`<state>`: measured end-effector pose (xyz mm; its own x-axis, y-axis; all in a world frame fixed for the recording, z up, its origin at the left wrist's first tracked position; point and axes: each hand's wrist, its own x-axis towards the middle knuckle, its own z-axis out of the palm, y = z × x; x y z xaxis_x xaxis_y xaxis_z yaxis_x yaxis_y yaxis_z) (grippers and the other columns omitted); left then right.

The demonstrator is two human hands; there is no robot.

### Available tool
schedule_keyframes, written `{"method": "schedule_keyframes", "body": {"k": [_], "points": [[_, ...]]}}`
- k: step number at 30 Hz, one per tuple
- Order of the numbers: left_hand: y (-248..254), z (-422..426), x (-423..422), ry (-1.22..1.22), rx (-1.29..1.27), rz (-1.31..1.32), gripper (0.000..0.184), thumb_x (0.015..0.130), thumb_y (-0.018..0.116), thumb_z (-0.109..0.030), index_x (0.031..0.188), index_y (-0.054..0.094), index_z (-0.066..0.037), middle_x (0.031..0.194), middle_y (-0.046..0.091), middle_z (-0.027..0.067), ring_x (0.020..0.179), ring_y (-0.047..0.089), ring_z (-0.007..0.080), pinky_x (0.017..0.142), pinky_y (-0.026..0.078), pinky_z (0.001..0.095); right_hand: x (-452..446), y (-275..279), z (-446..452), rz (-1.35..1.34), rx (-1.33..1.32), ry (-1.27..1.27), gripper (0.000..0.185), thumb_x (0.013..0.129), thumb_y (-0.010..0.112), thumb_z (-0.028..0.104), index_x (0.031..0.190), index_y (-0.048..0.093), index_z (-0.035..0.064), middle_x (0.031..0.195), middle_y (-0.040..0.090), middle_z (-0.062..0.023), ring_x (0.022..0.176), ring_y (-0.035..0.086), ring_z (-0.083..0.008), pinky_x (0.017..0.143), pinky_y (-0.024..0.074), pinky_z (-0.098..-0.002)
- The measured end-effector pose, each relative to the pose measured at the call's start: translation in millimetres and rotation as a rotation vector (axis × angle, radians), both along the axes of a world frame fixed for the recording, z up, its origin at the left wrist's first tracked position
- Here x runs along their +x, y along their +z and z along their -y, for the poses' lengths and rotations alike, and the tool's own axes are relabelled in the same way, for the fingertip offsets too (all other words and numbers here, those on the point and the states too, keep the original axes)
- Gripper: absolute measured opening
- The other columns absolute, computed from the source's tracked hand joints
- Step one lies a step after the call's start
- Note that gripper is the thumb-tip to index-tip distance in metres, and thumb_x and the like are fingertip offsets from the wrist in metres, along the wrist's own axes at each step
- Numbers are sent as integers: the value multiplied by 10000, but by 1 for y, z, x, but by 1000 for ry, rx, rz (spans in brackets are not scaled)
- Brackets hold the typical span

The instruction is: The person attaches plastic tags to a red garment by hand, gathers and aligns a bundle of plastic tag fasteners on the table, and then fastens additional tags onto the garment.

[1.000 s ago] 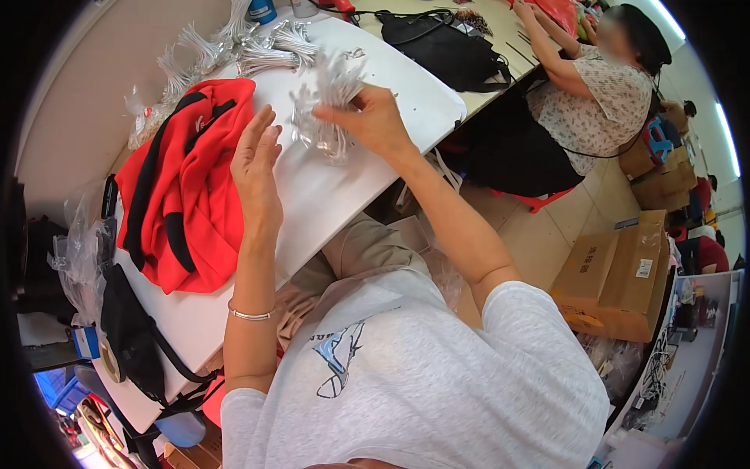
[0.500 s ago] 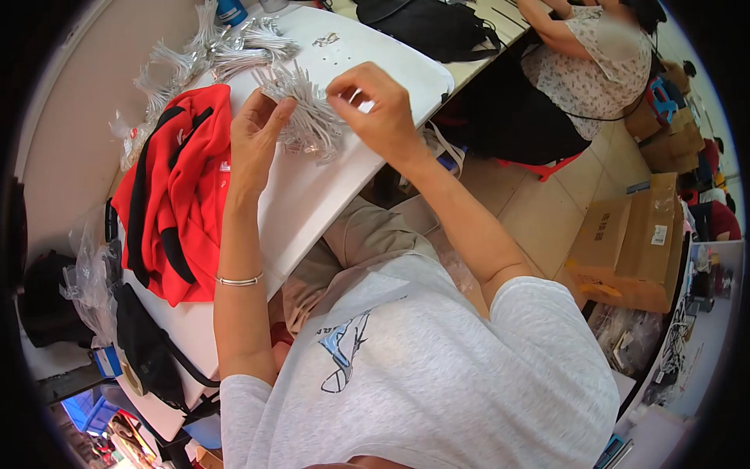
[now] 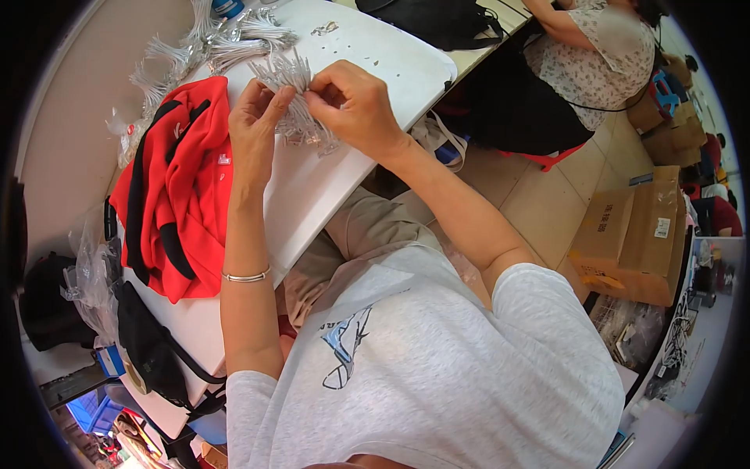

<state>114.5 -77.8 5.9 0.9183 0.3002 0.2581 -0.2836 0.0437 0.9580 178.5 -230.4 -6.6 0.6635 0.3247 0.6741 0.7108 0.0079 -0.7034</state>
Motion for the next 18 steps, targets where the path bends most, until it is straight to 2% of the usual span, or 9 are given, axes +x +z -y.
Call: {"method": "schedule_keyframes", "body": {"k": [6,11,15,16,18], "points": [[3,5,-3,13,-2,2,177,911,714,-132,1044,666,-25,933,698,48,836,591,89,756,451,197,1,11,-4,5,104,-16,115,807,700,-66,889,659,3,810,642,-7,669,542,-68,614,463,-181],[-4,8,1,47,78,18,234,867,730,-89,1082,671,-18,969,718,68,859,626,117,772,478,217,1,23,-4,-120,205,-5,122,821,701,-55,919,654,1,810,642,-12,670,538,-72,626,466,-179],[-8,3,-2,3,155,57,311,808,744,-51,1111,680,-11,982,727,83,857,647,148,780,506,241,-4,31,-2,-353,316,61,109,778,719,-49,846,663,15,747,627,-15,600,531,-91,563,478,-201],[-10,2,-3,10,154,59,311,808,744,-51,1111,680,-11,982,727,83,857,647,148,780,506,241,-7,29,-1,-352,314,68,109,778,719,-49,846,663,15,747,627,-15,600,531,-91,563,478,-201],[-12,0,-1,14,167,57,333,791,746,-43,1117,686,-15,987,729,91,858,653,154,779,515,245,-14,23,7,-161,230,-2,114,806,714,-43,893,660,8,791,626,-14,640,532,-86,600,475,-197]]}}
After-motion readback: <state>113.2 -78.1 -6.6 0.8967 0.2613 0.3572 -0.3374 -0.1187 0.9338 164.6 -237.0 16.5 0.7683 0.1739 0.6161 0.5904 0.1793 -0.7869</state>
